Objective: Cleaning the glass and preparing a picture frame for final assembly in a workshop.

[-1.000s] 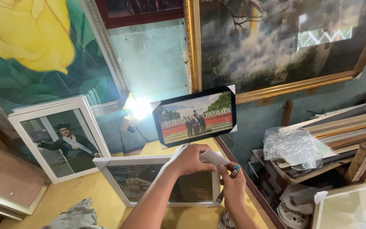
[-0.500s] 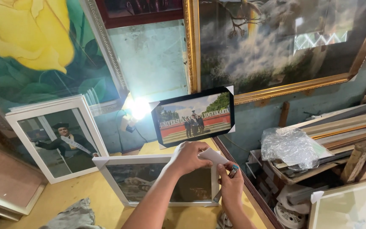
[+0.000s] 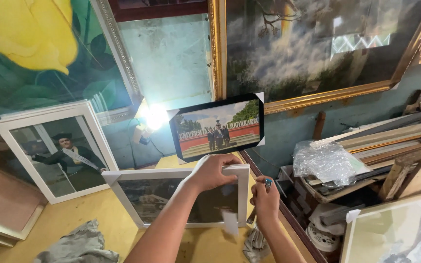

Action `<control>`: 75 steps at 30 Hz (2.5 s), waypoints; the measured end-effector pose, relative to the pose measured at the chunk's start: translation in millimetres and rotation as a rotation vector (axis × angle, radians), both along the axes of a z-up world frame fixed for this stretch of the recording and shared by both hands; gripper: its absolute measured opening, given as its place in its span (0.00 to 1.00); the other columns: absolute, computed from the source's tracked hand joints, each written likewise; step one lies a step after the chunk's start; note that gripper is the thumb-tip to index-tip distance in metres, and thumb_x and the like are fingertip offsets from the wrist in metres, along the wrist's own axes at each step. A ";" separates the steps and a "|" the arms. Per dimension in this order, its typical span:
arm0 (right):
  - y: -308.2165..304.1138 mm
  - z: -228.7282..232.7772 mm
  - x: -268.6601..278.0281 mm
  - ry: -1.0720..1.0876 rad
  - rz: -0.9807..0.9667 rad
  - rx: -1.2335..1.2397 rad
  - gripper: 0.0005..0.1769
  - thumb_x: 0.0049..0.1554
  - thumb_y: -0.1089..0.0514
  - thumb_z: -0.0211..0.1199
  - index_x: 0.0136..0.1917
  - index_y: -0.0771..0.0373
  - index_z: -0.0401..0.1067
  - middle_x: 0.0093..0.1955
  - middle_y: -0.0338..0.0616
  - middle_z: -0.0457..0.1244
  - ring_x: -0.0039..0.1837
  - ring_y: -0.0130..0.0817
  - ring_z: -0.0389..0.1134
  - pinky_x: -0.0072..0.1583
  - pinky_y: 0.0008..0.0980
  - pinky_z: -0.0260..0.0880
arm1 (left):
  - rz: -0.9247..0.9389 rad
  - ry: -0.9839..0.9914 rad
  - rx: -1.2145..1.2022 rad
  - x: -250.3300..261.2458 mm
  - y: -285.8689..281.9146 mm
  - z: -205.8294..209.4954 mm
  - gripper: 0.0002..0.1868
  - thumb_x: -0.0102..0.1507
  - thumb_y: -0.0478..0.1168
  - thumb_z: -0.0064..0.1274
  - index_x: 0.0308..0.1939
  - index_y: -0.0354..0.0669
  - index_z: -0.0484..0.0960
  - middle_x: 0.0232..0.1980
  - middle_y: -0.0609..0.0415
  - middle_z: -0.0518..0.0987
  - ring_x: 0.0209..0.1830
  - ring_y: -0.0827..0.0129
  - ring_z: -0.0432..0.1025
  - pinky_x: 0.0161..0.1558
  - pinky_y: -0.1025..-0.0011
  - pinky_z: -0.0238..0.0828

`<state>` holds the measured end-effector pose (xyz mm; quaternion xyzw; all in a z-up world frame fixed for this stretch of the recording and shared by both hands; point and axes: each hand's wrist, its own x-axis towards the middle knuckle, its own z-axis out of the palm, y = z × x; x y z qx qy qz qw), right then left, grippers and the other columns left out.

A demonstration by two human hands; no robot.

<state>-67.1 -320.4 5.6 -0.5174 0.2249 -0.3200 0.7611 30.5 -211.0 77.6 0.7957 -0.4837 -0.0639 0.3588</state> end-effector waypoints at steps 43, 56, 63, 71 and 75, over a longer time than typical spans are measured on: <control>-77.2 -54.5 40.6 0.071 0.321 -0.864 0.31 0.32 0.53 0.73 0.51 0.54 0.71 0.39 0.44 0.66 0.44 0.33 0.64 0.49 0.37 0.64 | 0.323 0.020 0.175 -7.6 -10.9 7.8 0.22 0.44 0.62 0.50 0.17 0.48 0.71 0.22 0.54 0.74 0.34 0.56 0.71 0.36 0.67 0.64; 15.5 -49.4 -9.8 0.452 -0.133 -0.147 0.07 0.53 0.56 0.52 0.37 0.58 0.68 0.24 0.34 0.50 0.25 0.24 0.45 0.28 0.27 0.43 | 0.014 0.049 0.146 16.4 -8.1 -1.8 0.30 0.38 0.65 0.50 0.37 0.54 0.76 0.39 0.62 0.77 0.36 0.74 0.70 0.37 0.74 0.61; 61.9 -111.1 6.8 1.063 0.619 -0.968 0.24 0.41 0.40 0.61 0.49 0.49 0.64 0.50 0.40 0.59 0.51 0.41 0.64 0.46 0.38 0.64 | 0.216 -0.304 0.433 19.1 -20.0 -8.1 0.22 0.46 0.61 0.52 0.40 0.60 0.77 0.32 0.66 0.78 0.31 0.73 0.71 0.34 0.73 0.64; 67.8 -131.5 14.4 1.178 0.644 -0.982 0.25 0.41 0.43 0.66 0.49 0.48 0.62 0.51 0.35 0.62 0.52 0.37 0.64 0.46 0.36 0.65 | 0.194 -0.244 0.448 5.5 -12.2 7.5 0.29 0.44 0.68 0.42 0.40 0.58 0.76 0.29 0.64 0.77 0.30 0.71 0.71 0.33 0.72 0.61; 64.5 -116.0 8.9 1.124 0.680 -1.228 0.22 0.45 0.45 0.60 0.52 0.49 0.62 0.53 0.39 0.56 0.54 0.40 0.62 0.50 0.40 0.65 | 0.158 -0.146 0.449 -2.9 -10.3 16.5 0.33 0.44 0.72 0.30 0.35 0.56 0.76 0.28 0.65 0.75 0.28 0.77 0.68 0.30 0.78 0.58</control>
